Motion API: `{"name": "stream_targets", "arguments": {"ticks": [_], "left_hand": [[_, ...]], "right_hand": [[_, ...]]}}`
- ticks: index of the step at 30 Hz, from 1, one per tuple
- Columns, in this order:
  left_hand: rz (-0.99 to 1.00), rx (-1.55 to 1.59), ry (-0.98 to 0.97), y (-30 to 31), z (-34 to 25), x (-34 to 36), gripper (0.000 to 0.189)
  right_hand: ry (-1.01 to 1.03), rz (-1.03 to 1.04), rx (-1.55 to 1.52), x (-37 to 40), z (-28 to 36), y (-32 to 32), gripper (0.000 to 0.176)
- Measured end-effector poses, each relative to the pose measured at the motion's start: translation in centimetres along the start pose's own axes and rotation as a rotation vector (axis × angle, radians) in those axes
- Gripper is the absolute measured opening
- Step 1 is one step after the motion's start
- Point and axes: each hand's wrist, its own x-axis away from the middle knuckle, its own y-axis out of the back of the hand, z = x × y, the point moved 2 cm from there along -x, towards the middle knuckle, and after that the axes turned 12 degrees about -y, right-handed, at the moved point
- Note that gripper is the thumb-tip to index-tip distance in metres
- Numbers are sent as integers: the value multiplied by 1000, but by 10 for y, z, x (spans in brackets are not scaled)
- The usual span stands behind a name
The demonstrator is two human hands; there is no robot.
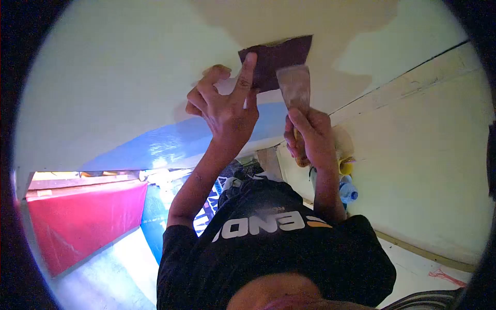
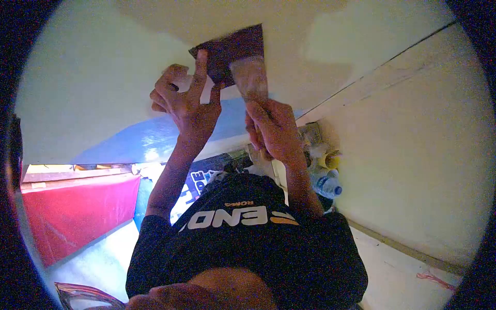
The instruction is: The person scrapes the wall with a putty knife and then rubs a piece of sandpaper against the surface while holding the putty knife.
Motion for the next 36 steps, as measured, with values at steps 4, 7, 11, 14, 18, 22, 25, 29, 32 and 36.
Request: {"name": "stream_targets", "arguments": {"ticks": [4,7,11,14,18,22,25,29,32,36], "left_hand": [[36,14,19,2,-1,0,74],[25,-3,2,4,0,-4,76],[34,-32,8,7,1,-1,78],[45,-72,-5,4,-1,-1,78],[26,-37,-7,2,2,0,80],[33,-33,-12,2,5,0,80],[29,-43,-7,2,1,0,82],[17,-52,-50,1,-1,-1,90],[16,-72,-61,2,-2,1,91],[2,-57,-42,3,-3,-1,91]], "right_hand": [[11,33,39,-22,10,-4,39],[-116,-40,286,-44,-52,30,34],[-63,-59,167,-17,-50,20,36],[49,-50,227,-13,-19,8,41],[125,-56,213,-36,-5,3,41],[-77,-89,255,-33,-47,19,37],[34,-67,250,-22,-43,15,37],[76,26,152,-22,-7,-4,38],[64,-29,148,-42,-37,-2,39],[1,-40,138,-29,-54,3,39]]}}
